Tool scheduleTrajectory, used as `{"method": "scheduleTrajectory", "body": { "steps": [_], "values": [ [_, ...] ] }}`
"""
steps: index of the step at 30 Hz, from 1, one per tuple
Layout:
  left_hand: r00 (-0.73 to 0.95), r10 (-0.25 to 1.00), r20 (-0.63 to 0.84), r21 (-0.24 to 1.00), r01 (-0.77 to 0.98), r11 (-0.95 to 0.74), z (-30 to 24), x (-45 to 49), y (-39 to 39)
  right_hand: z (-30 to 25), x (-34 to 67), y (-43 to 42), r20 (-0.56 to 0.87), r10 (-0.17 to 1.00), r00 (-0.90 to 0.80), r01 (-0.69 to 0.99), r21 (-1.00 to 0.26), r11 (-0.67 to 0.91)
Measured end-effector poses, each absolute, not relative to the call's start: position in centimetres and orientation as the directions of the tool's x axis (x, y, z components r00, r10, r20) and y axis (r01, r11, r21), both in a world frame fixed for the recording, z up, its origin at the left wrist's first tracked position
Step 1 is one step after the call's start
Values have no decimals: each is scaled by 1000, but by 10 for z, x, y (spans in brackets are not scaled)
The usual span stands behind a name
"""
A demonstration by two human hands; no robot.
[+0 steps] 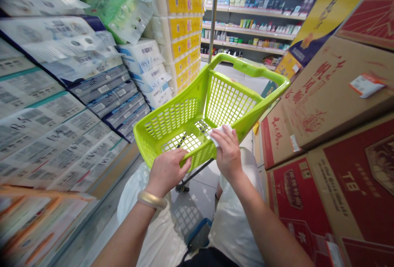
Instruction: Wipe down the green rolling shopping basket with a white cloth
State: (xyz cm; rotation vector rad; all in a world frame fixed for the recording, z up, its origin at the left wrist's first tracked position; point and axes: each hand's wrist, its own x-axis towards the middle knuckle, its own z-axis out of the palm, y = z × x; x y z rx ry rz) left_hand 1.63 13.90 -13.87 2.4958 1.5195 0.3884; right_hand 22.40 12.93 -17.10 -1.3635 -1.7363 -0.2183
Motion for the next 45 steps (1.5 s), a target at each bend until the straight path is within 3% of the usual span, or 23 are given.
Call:
{"method": "scheduleTrajectory", "body": {
  "steps": [3,10,16,22,28,36,42,45],
  "values": [
    [450,885,123,296,834,-465,-138,15,140,-173,214,125,687,712,-144,823,-317,472],
    [428,895,122,288,848,-445,-137,11,140,-169,235,136,736,670,102,858,-405,315],
    [430,891,147,255,854,-454,-138,7,141,-174,213,125,694,708,-126,820,-328,468],
    [437,891,126,244,857,-455,-137,2,143,-168,237,136,751,654,94,853,-400,336],
    [449,884,131,244,849,-468,-139,-1,144,-168,214,127,696,695,-182,804,-301,512],
    [452,884,121,269,842,-467,-141,-9,150,-162,246,144,749,658,75,874,-367,319],
    [452,880,146,261,840,-475,-142,-15,152,-165,217,135,705,686,-183,828,-266,494],
    [453,880,139,252,844,-474,-141,-18,153,-161,234,143,740,668,-79,870,-276,408]
  ]
}}
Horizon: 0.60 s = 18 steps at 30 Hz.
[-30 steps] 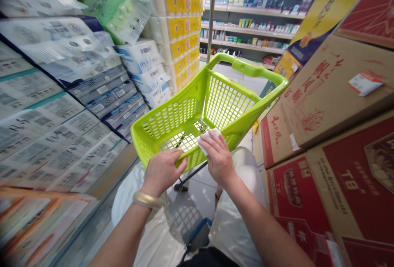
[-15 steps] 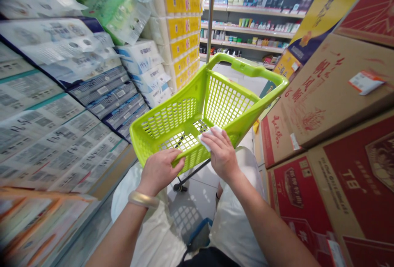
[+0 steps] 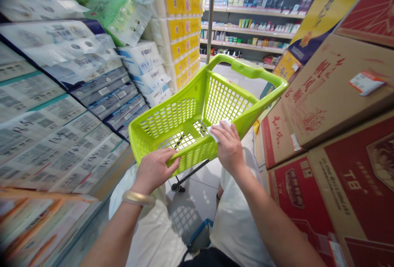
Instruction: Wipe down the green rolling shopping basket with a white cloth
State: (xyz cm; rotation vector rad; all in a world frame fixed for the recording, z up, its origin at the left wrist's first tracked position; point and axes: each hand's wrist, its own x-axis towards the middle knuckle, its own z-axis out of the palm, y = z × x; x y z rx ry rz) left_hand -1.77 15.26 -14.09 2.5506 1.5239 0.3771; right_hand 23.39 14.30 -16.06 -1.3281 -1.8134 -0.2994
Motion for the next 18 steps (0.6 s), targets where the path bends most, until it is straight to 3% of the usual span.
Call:
{"method": "scheduleTrajectory", "body": {
  "steps": [4,10,16,18],
  "values": [
    [451,880,148,253,843,-474,-140,-21,154,-155,250,152,768,636,69,894,-330,302],
    [455,873,178,253,836,-487,-141,-27,157,-162,220,141,699,694,-173,846,-255,468],
    [467,860,206,269,818,-509,-144,-39,163,-154,244,151,770,633,77,890,-340,304],
    [466,857,220,261,818,-512,-145,-41,164,-154,238,150,764,642,71,882,-348,317]
  ]
}}
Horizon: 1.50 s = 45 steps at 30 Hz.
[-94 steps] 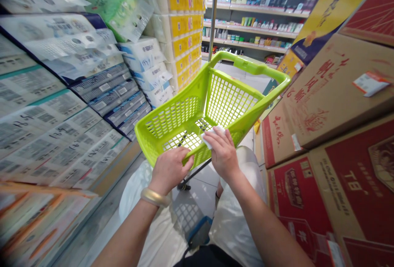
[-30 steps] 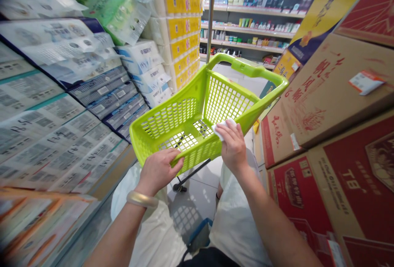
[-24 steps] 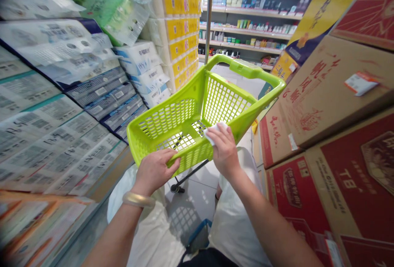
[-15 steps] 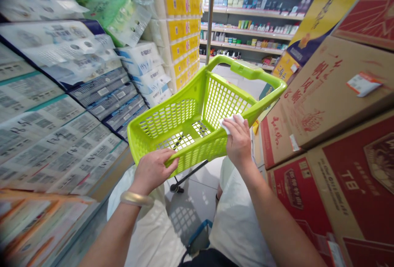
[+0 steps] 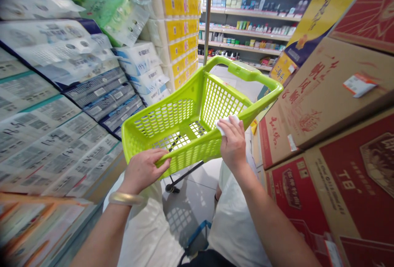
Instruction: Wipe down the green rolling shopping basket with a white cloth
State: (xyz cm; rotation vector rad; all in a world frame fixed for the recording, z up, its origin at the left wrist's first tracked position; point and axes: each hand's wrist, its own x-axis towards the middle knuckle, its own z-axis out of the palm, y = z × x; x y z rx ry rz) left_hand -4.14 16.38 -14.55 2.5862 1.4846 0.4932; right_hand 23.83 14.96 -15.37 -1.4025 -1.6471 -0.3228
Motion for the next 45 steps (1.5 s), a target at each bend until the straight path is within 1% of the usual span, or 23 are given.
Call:
{"method": "scheduleTrajectory", "body": {
  "steps": [4,5,7,11,13,15,18,22,23,25,28,30,32,34,37,39,45],
  "values": [
    [477,849,228,247,815,-524,-146,-44,164,-159,213,141,701,695,-161,836,-278,473],
    [480,847,228,243,815,-527,-146,-44,164,-159,211,140,697,694,-182,832,-267,487],
    [482,845,230,235,816,-529,-146,-46,164,-158,216,142,720,681,-130,852,-270,449],
    [481,848,220,246,814,-526,-146,-51,164,-149,243,152,763,641,78,892,-341,297],
    [473,854,215,251,819,-516,-143,-53,163,-147,247,155,769,628,117,892,-360,274],
    [433,874,223,237,845,-479,-138,-51,160,-149,239,155,769,632,96,886,-356,298],
    [340,906,251,224,890,-396,-128,-35,155,-155,210,149,744,668,1,865,-336,373],
    [363,900,243,273,865,-422,-122,2,151,-162,180,139,706,699,-112,835,-315,452],
    [361,901,241,271,866,-419,-123,11,151,-162,179,138,702,700,-133,832,-304,463],
    [354,909,222,222,889,-400,-126,23,152,-159,187,139,702,697,-148,838,-285,465],
    [344,912,222,138,915,-379,-131,27,154,-151,215,146,723,688,-63,874,-293,387],
    [343,910,232,117,919,-376,-133,25,154,-146,231,152,746,665,44,893,-327,308],
    [336,910,241,112,922,-370,-134,23,155,-145,236,155,761,639,113,895,-357,267],
    [331,908,256,105,925,-366,-135,20,158,-147,230,155,757,647,85,890,-350,293],
    [341,895,288,94,920,-381,-138,15,162,-152,214,152,723,688,-66,872,-293,392],
    [342,891,299,94,918,-384,-140,11,164,-152,213,151,715,693,-89,870,-283,404],
    [314,897,311,119,924,-364,-140,3,167,-137,242,161,763,626,161,886,-391,249]
  ]
}}
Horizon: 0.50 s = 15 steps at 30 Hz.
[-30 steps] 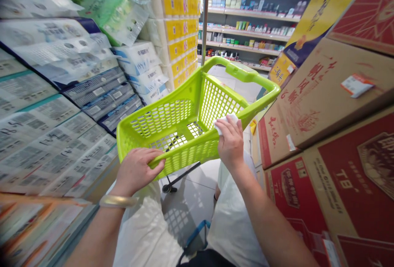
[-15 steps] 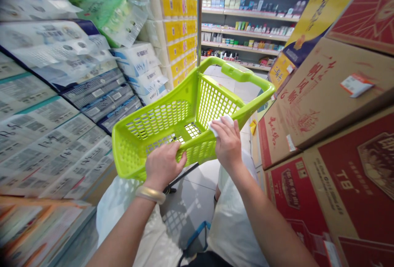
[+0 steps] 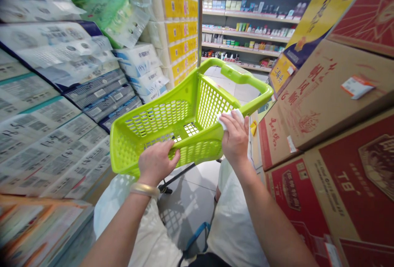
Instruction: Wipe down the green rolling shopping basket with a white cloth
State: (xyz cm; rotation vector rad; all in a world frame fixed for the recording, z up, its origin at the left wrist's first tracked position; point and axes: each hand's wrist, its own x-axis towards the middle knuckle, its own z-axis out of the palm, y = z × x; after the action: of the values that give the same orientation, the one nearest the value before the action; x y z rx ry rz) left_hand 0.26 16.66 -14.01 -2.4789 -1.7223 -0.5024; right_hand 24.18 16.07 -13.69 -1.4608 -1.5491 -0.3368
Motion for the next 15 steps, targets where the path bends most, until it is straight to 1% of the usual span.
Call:
{"method": "scheduleTrajectory", "body": {
  "steps": [2,6,8,10,12,15],
  "values": [
    [305,900,310,133,924,-359,-140,2,167,-137,237,161,762,629,155,883,-392,257],
    [299,904,305,142,925,-354,-140,1,167,-146,209,156,707,702,-83,860,-305,409],
    [309,900,307,130,923,-361,-140,0,168,-147,207,155,696,707,-129,855,-283,434],
    [318,896,311,116,923,-367,-141,-1,168,-143,217,157,714,696,-72,876,-289,387],
    [320,893,317,107,924,-368,-141,-1,168,-137,234,160,744,668,30,896,-317,312],
    [312,895,318,119,924,-364,-141,0,168,-130,250,165,772,621,136,903,-354,242]
  ]
}}
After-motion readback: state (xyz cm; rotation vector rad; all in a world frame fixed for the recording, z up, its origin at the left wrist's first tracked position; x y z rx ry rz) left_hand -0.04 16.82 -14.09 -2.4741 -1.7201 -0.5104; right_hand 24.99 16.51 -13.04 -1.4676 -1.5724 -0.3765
